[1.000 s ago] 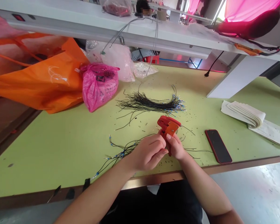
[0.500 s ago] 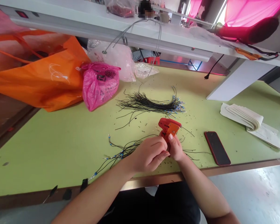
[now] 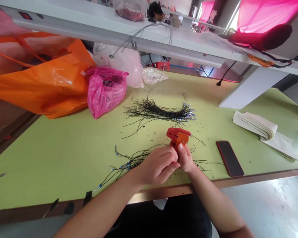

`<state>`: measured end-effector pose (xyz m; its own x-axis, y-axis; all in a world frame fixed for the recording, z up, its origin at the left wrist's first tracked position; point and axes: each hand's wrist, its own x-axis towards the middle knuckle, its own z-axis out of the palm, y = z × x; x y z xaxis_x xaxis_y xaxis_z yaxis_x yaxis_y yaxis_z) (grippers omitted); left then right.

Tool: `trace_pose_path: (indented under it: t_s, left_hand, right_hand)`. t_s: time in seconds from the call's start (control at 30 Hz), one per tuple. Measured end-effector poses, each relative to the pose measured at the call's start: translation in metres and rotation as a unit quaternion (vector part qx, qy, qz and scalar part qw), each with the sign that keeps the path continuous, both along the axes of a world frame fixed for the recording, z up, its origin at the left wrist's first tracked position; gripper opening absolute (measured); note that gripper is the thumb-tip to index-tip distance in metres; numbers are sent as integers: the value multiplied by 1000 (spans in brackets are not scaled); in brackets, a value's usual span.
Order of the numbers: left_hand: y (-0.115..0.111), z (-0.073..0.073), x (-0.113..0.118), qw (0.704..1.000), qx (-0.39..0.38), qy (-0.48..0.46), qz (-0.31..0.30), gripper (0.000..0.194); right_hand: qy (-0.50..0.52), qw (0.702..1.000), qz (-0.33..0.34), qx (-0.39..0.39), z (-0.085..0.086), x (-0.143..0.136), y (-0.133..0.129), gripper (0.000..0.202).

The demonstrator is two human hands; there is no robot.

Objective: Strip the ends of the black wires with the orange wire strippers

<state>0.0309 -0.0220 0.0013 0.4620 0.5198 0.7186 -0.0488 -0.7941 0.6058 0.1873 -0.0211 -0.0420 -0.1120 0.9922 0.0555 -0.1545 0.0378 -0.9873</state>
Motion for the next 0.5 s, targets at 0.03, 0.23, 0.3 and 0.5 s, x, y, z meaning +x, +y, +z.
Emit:
trace_pose_path:
  t_s: [0.03,0.23,0.3,0.5]
  left_hand:
    - [0,0,0,1000,-2,1,-1,33]
    - [-1,-1,-2,1000,-20,7,1,36]
    - [-1,-2,-2,1000,-23,7,1,37]
    - [-2,-2,-1,1000,-19,5,1,36]
  right_hand:
    - [1,1000,-5,4,1,-1,0,58]
    - [14,1000,-5,9,2,-2,-1,58]
    - [13,1000,-7,7,3,-2,-1,59]
    - [-7,1000,-16,6,5,-4,-3,60]
